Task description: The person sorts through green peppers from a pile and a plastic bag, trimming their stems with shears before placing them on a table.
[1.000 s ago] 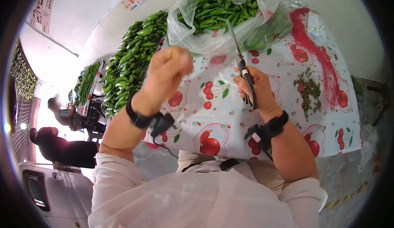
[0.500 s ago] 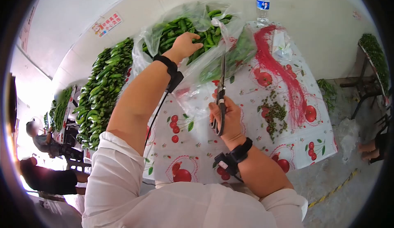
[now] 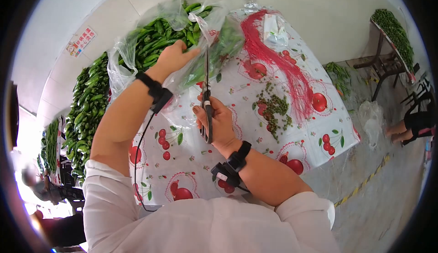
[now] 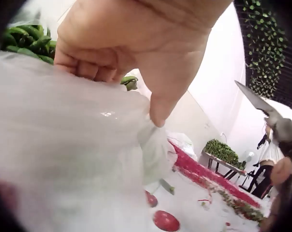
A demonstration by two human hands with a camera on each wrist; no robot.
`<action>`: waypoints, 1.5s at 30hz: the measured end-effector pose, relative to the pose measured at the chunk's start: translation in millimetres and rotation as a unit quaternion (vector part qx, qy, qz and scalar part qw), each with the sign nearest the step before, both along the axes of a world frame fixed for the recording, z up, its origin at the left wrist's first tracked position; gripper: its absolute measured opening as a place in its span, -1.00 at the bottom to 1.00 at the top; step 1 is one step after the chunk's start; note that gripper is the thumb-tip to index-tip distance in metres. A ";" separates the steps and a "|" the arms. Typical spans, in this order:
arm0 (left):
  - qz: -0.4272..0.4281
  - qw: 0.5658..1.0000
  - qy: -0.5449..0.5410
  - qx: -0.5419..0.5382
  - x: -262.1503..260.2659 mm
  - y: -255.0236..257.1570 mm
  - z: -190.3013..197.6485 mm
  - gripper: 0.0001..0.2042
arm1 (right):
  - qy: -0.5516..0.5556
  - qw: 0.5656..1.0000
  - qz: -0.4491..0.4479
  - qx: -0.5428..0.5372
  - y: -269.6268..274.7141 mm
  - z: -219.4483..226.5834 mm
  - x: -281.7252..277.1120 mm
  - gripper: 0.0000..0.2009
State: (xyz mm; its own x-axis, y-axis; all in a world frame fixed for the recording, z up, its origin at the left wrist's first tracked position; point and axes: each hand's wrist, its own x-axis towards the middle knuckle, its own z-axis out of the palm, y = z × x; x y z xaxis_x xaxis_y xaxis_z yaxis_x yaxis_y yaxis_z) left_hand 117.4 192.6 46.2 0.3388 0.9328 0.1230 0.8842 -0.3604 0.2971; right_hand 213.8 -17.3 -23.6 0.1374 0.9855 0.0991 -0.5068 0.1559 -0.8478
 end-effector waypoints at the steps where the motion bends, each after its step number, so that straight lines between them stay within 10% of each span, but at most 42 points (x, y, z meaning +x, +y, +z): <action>1: -0.012 1.000 0.010 -0.006 -5.7 -8.8 2.4 -0.41 | 0.007 1.000 0.003 0.001 0.1 -0.5 -0.6 -0.67; 9: -0.181 0.966 -0.171 -0.069 -13.9 -24.0 -9.5 -0.63 | -0.057 0.998 0.000 0.025 -2.9 -1.8 -1.9 -0.62; 20: -0.336 0.900 0.278 -0.014 16.6 -65.3 -2.5 -0.76 | -0.033 0.999 0.004 0.034 -6.2 2.0 -3.7 -0.63; 25: -0.299 0.925 0.107 0.207 5.9 -41.0 -22.8 -0.64 | -0.026 0.999 0.009 0.042 -6.7 1.2 -3.5 -0.64; 29: -0.156 0.987 -0.048 0.008 13.3 -38.2 -13.7 -0.64 | -0.033 0.998 -0.002 0.050 -7.1 3.3 -4.1 -0.65; 35: -0.079 0.997 0.026 -0.005 22.5 -45.0 -10.3 -0.68 | -0.057 0.997 -0.003 0.045 -4.9 -0.9 -3.8 -0.67; 45: -0.300 0.934 0.077 -0.176 24.5 -45.1 11.0 -0.75 | -0.063 0.997 0.006 0.035 -6.0 3.2 -3.1 -0.69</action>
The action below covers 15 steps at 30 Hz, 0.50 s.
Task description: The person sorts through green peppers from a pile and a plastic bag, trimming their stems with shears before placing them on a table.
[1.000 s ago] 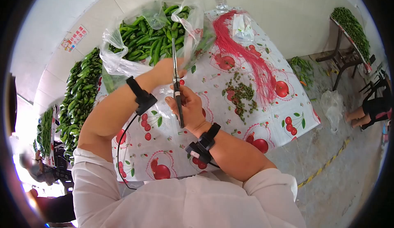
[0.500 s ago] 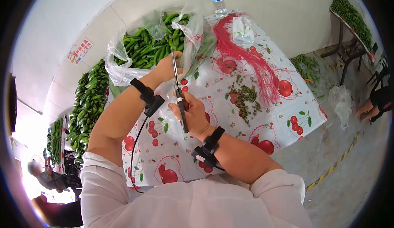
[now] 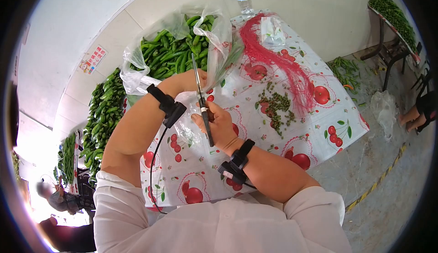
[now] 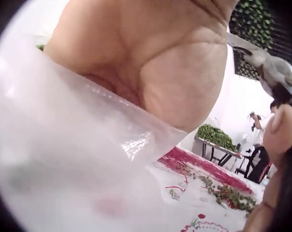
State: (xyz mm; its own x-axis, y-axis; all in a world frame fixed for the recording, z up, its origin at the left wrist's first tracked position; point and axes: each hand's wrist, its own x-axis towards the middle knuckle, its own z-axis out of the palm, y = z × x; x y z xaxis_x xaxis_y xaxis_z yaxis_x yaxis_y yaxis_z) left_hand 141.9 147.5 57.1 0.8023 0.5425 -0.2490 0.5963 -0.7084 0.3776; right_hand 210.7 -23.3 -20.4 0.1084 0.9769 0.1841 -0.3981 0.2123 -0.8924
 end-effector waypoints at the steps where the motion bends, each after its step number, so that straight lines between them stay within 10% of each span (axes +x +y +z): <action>1: 0.001 0.997 0.066 0.035 3.1 -5.1 3.0 -0.75 | -0.004 1.000 -0.001 -0.001 0.2 0.4 0.3 -0.70; 5: 0.023 0.948 0.284 0.141 10.2 -15.4 -1.8 -0.74 | 0.002 1.000 0.004 -0.001 0.8 0.7 2.2 -0.70; 15: 0.049 0.912 0.378 0.151 -3.9 -16.7 0.8 -0.70 | 0.008 1.000 0.019 0.008 0.3 0.4 2.2 -0.68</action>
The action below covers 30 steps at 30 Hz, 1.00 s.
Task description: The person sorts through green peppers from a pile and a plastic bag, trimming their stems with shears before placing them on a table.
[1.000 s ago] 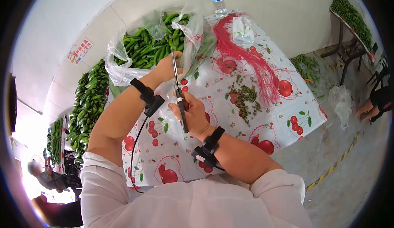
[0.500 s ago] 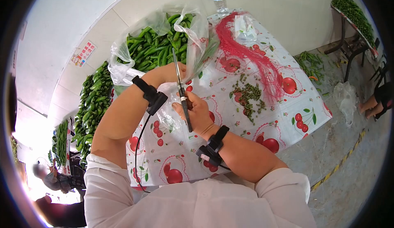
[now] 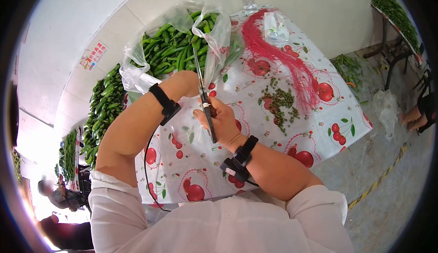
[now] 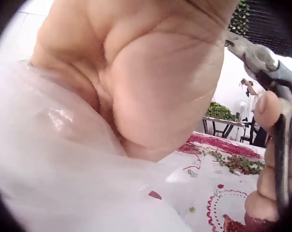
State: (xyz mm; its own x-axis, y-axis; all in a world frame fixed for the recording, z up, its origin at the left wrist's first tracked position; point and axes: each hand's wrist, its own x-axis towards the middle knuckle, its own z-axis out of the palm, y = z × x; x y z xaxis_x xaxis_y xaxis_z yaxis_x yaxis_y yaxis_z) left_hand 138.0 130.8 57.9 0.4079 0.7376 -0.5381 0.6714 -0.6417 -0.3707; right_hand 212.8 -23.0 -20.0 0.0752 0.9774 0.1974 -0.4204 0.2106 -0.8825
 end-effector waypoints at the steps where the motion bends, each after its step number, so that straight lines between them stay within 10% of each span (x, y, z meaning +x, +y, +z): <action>1: -0.010 1.000 0.004 -0.022 -0.5 4.1 0.4 -0.70 | 0.007 1.000 0.002 -0.001 0.0 0.4 -0.1 -0.68; 12: 0.105 0.975 -0.128 0.145 -43.6 -3.1 -2.4 -0.68 | 0.033 0.999 0.011 -0.035 0.1 3.1 -0.6 -0.69; 22: 0.071 0.910 -0.409 -0.017 -69.7 -15.5 -40.0 -0.70 | 0.034 0.999 0.013 -0.029 0.6 1.7 -0.6 -0.69; 25: -0.117 0.929 -0.337 0.101 -77.0 -28.7 -54.0 -0.74 | 0.040 0.999 0.015 -0.024 0.9 1.2 -1.1 -0.69; 30: -0.106 0.908 -0.369 0.167 -73.5 -3.6 -30.3 -0.63 | 0.037 0.999 0.007 -0.026 -0.1 3.3 0.5 -0.69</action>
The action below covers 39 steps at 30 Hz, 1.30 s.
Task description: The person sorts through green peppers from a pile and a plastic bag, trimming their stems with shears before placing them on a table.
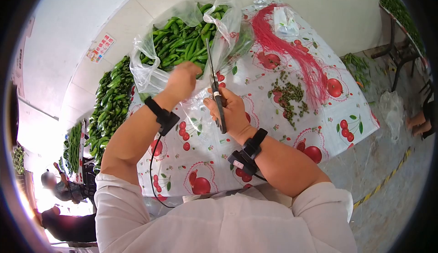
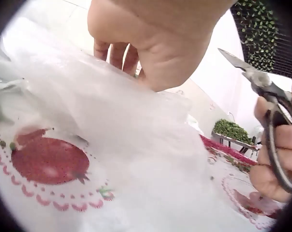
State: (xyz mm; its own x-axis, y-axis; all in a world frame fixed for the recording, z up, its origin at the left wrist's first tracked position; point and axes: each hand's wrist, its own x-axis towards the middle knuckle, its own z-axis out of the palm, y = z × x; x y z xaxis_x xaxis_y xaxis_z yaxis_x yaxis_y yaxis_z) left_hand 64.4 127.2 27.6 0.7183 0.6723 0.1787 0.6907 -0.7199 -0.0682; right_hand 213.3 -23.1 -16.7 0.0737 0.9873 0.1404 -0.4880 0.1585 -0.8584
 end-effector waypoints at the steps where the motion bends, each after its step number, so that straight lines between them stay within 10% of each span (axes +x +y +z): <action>1: 0.006 0.998 -0.056 0.008 0.5 7.6 2.6 -0.59 | 0.005 1.000 0.002 0.000 -0.3 0.3 0.0 -0.69; 5: 0.110 0.990 -0.089 -0.017 7.0 27.7 -1.2 -0.25 | 0.008 1.000 0.008 0.005 2.4 -4.9 -2.4 -0.70; 17: 0.097 0.982 0.095 -0.132 29.3 74.8 1.6 -0.09 | 0.046 0.998 0.037 -0.005 2.5 -5.8 -2.9 -0.74; 39: 0.195 0.971 0.082 -0.109 47.3 79.4 -13.2 -0.38 | 0.029 0.999 0.041 -0.014 1.2 -3.9 -5.8 -0.72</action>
State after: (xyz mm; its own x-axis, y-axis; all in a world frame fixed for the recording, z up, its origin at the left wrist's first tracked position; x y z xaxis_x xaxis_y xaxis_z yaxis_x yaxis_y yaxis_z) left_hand 111.8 206.6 14.4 0.4078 0.9082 -0.0942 0.9067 -0.4150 -0.0760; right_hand 207.6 -22.0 -20.7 0.0004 0.9940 0.1096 -0.5474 0.0919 -0.8318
